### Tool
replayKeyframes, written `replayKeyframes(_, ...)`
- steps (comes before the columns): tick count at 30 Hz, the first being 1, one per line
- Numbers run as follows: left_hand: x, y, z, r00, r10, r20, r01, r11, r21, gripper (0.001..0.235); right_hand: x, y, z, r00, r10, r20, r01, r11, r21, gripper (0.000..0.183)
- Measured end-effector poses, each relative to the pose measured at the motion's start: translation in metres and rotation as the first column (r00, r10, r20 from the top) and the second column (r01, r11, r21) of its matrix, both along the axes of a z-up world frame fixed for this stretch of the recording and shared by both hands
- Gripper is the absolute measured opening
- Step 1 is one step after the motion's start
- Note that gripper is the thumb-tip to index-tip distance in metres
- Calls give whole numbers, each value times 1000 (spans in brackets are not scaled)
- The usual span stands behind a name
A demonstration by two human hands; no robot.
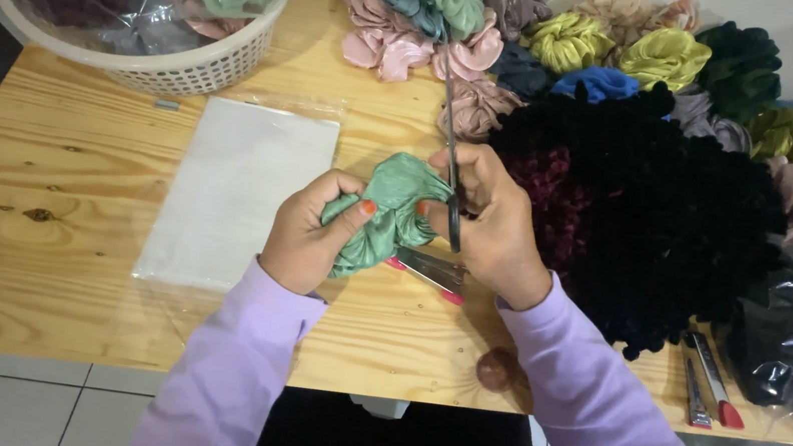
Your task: Trimming loose threads from fabric scrunchies using scissors and then placing them into individual plastic bags for packaging.
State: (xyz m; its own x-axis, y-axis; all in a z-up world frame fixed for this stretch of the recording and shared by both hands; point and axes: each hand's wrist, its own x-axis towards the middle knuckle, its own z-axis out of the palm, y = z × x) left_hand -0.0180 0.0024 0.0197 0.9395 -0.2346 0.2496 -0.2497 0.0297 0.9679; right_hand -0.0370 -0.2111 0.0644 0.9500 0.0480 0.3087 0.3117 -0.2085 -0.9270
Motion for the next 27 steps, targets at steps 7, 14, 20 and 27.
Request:
replayKeyframes(7, 1, 1, -4, 1000, 8, -10, -9, 999, -32, 9, 3, -2, -4, 1000, 12, 3, -12, 998, 57, 45)
replayKeyframes(14, 4, 9, -6, 913, 404, 52, -406, 914, 20, 7, -7, -7, 5, 997, 77, 0, -77, 992, 97, 50)
replayKeyframes(20, 6, 15, -1, 839, 540, 66, -534, 840, -90, 10, -12, -2, 11, 830, 469, -302, -447, 883, 143, 50)
replayKeyframes(27, 6, 14, -2, 826, 559, 70, -548, 826, -132, 13, -13, 0, 21, 725, 506, -467, -517, 848, 117, 43)
